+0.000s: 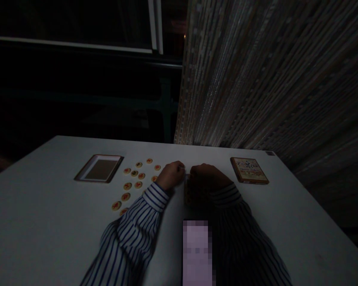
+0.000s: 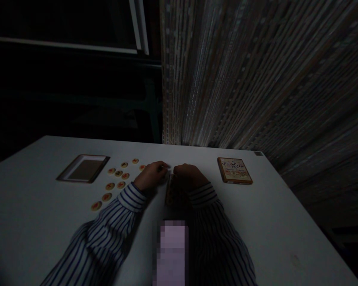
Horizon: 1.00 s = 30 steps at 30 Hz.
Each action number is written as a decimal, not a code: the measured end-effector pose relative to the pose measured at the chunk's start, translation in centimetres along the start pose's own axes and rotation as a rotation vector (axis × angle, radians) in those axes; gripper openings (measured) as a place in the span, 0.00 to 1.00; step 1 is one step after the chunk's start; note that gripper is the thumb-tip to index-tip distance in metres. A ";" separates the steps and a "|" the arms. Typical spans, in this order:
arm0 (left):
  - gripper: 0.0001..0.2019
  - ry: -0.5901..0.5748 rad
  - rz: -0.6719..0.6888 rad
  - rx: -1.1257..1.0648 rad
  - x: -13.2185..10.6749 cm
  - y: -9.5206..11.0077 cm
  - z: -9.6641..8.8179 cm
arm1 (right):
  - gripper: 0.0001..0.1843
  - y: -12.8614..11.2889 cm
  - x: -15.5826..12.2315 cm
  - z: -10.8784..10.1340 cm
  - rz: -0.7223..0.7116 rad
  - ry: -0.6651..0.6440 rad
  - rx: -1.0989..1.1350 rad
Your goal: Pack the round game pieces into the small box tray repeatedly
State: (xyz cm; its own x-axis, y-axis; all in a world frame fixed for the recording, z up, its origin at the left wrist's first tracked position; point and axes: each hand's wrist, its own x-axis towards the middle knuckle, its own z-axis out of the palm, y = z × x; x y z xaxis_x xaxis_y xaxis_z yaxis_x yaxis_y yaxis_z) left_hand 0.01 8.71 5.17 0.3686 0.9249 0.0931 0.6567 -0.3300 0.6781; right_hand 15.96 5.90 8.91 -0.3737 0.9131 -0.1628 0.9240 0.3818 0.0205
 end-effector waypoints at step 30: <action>0.14 -0.111 0.009 0.133 -0.4 0.2 0.1 | 0.15 -2.1 0.0 0.7 0.039 0.054 -0.102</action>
State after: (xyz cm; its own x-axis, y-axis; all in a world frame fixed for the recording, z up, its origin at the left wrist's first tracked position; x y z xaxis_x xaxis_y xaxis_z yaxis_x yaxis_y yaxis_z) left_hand 0.09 8.28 5.23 0.4400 0.8979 0.0126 0.7319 -0.3667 0.5743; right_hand 14.05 4.99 8.18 -0.3439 0.9329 -0.1070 0.9259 0.3558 0.1267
